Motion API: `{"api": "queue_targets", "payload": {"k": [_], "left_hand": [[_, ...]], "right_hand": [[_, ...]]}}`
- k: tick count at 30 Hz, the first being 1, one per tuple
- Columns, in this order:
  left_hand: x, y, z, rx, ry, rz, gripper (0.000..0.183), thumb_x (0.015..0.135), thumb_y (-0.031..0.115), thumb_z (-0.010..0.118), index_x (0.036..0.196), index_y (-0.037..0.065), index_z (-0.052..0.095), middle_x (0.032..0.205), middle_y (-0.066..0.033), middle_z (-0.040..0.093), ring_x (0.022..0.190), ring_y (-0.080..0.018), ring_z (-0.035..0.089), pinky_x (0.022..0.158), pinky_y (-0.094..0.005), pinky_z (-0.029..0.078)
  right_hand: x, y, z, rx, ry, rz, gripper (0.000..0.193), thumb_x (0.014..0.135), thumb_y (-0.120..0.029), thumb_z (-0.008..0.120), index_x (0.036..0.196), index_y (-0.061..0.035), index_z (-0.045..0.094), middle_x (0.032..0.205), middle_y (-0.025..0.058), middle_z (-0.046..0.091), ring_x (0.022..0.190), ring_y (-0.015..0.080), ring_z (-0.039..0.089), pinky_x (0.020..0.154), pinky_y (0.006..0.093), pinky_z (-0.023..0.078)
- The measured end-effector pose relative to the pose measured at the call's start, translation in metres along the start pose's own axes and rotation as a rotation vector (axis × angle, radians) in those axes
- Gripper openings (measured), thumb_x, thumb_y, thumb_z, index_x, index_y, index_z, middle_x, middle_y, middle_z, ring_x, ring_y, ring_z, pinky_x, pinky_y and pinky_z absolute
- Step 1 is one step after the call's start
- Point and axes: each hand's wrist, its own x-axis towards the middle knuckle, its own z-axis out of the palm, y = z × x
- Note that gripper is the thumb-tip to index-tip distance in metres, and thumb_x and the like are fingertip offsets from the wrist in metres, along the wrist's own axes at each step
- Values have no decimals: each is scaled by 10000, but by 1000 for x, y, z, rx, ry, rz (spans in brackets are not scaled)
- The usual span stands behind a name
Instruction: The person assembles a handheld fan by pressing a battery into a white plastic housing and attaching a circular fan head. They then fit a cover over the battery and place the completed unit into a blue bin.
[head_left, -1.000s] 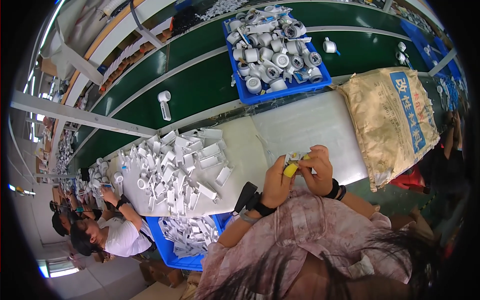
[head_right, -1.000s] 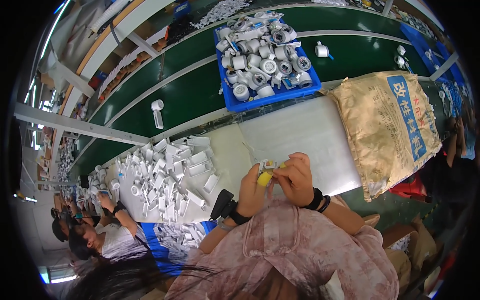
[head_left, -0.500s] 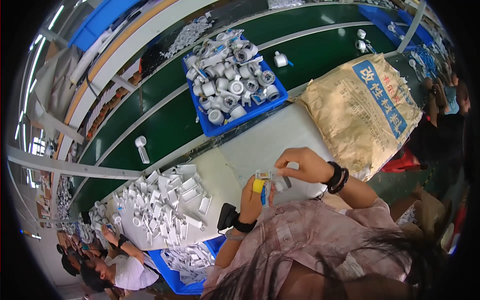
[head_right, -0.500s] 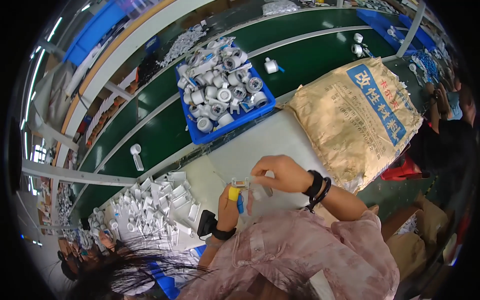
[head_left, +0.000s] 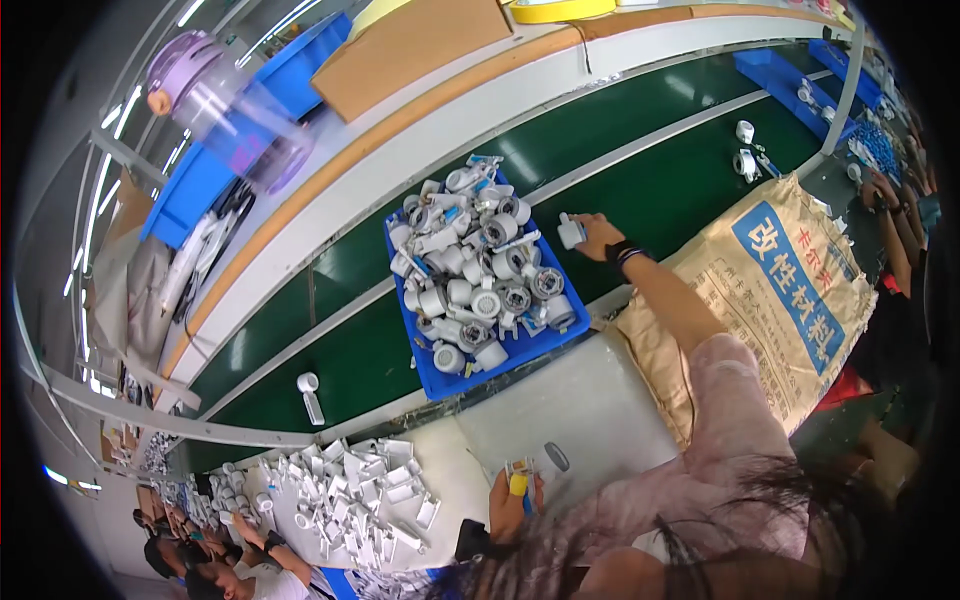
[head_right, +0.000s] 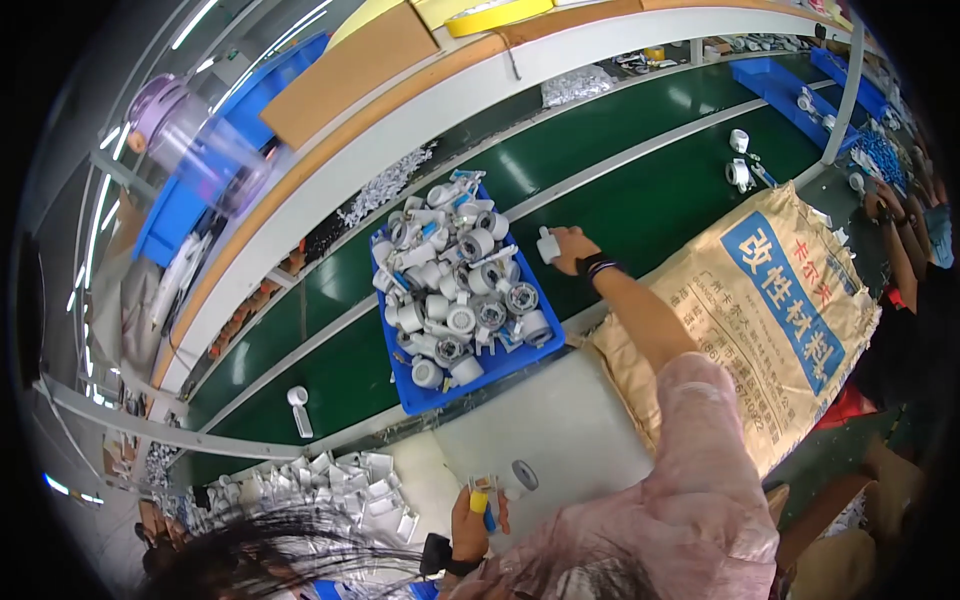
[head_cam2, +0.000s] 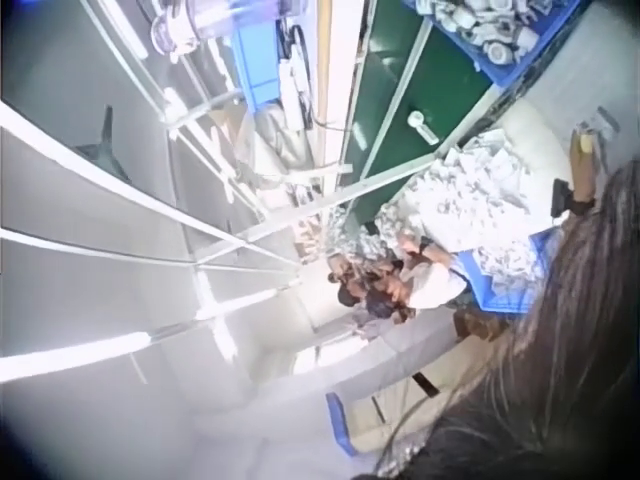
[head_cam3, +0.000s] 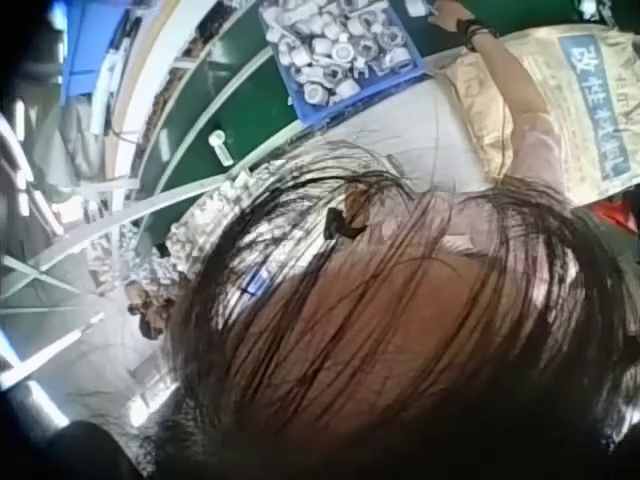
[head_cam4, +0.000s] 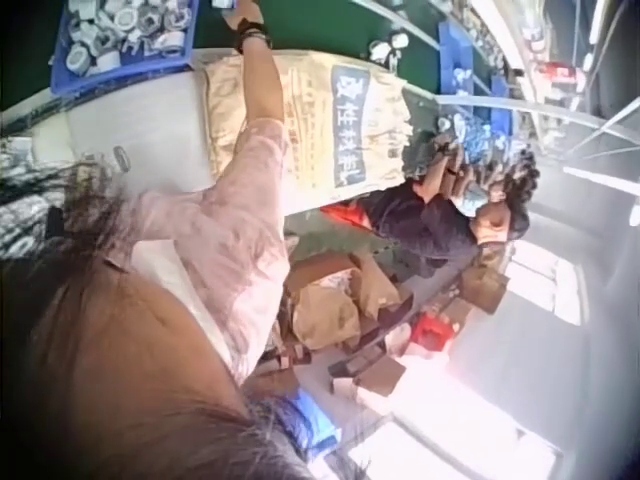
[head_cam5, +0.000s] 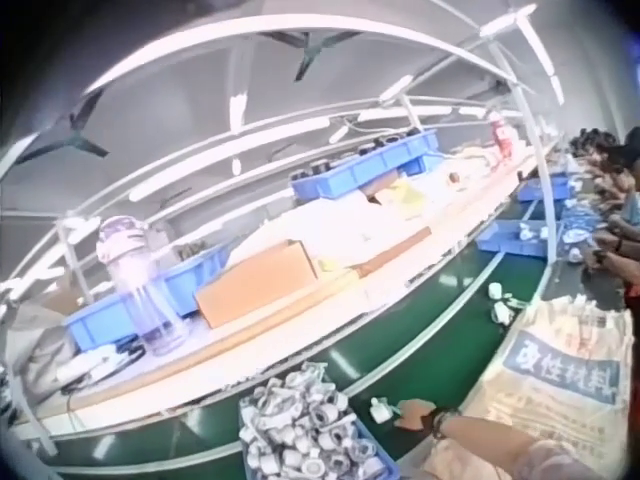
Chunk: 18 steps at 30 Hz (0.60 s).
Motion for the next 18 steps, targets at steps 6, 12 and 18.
{"api": "queue_targets", "payload": {"k": [6, 12, 18], "left_hand": [[19, -70, -41, -898, 403, -405, 269, 963, 271, 485, 1117, 54, 527, 890, -104, 616, 621, -196, 590, 489, -332, 495], [32, -42, -34, -120, -152, -133, 250, 943, 216, 538, 1145, 72, 513, 913, -111, 617, 640, -192, 595, 512, -327, 500], [13, 2, 17, -131, 57, -80, 252, 967, 188, 497, 1173, 48, 464, 866, -75, 574, 637, -129, 542, 502, -271, 465]], "right_hand": [[47, -14, 76, -132, -109, 210, 849, 652, -260, 795, 1387, -252, 369, 1391, 192, 374, 1138, 387, 541, 905, 514, 483], [20, 5, 18, 126, 8, 206, 750, 654, -431, 763, 1276, -110, 495, 1064, 197, 633, 866, 335, 656, 742, 429, 550], [-102, 45, -139, 648, 202, 293, 697, 729, -350, 770, 1306, -98, 472, 940, 52, 633, 740, 118, 622, 533, 221, 506]]}}
